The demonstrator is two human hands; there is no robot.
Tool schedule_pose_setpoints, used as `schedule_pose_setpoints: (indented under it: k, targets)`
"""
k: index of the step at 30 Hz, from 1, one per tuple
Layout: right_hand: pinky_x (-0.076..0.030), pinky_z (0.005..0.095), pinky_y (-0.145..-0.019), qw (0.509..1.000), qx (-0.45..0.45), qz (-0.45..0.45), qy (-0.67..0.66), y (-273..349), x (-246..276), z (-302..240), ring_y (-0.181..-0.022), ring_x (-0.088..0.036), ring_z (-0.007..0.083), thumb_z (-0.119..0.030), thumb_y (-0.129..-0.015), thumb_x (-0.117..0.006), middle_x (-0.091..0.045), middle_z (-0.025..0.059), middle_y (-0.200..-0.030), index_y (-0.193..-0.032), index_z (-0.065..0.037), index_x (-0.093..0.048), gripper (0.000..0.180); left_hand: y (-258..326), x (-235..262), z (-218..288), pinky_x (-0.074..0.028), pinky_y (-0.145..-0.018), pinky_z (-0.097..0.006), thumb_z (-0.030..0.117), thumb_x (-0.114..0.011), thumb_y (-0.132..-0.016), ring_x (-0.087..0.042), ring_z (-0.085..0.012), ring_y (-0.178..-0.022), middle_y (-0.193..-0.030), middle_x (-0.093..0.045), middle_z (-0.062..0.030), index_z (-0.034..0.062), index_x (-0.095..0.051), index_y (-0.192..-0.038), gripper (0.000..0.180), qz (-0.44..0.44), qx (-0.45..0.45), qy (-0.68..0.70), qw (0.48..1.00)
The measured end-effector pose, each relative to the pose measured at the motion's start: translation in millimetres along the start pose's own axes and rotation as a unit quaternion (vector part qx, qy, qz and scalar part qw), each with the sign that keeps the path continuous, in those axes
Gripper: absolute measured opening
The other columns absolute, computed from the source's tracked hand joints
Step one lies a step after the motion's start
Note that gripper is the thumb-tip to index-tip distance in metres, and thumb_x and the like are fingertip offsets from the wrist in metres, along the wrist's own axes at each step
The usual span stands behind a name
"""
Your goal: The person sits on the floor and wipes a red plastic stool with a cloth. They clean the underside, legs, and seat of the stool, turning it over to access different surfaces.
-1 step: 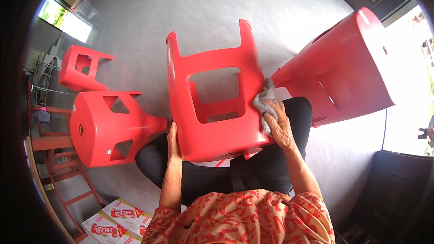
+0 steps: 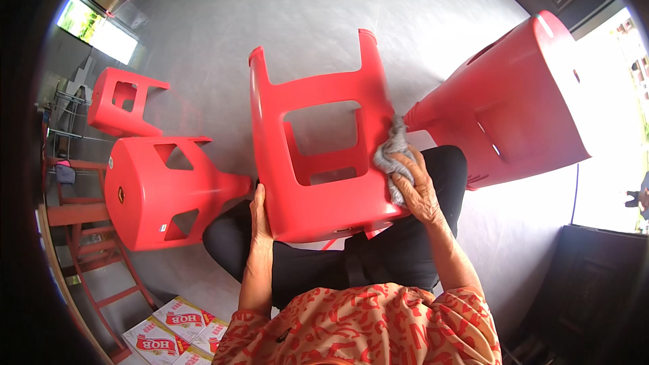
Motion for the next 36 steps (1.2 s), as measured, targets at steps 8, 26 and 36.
schedule_pose_setpoints:
  k: [8,26,36]
  targets:
    - [-0.036,0.0472,-0.104,0.965,0.124,0.06,0.221,-108,-5,-1,-0.123,-0.042,0.043,-0.011,-0.087,-0.059,-0.045,0.0229,-0.133,-0.128,-0.012,-0.055,0.041,13,-25,20,-0.045,-0.066,-0.025,0.035,-0.057,-0.097,-0.055,-0.0068,-0.073,-0.083,-0.065,-0.0007,-0.0025,-0.067,-0.094,0.038,-0.066,-0.077,-0.124,0.987]
    - [-0.041,0.0431,-0.084,0.89,0.231,0.043,0.391,-173,-102,-77,-0.099,-0.051,0.029,-0.035,-0.086,-0.065,-0.054,0.0109,-0.105,-0.119,-0.02,-0.063,0.036,12,-33,13,-0.042,-0.061,-0.024,0.035,-0.065,-0.091,-0.05,-0.0055,-0.067,-0.073,-0.059,0.0014,-0.0029,-0.062,-0.081,0.04,-0.055,-0.075,-0.137,0.986]
    - [-0.051,0.0515,-0.071,0.856,-0.023,0.198,0.478,-171,9,10,-0.096,-0.057,0.0336,-0.041,-0.091,-0.054,-0.058,0.0128,-0.106,-0.111,-0.014,-0.062,0.034,14,-39,13,-0.044,-0.06,-0.026,0.037,-0.068,-0.089,-0.053,-0.0078,-0.067,-0.073,-0.06,-0.0001,-0.0031,-0.063,-0.082,0.041,-0.055,-0.08,-0.135,0.986]
Point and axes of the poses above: each hand's wrist, its own y-axis away from the middle knuckle, its own x-axis out of the back of the hand, z = x × y, the point moved 9 cm from there along -y, towards the middle knuckle
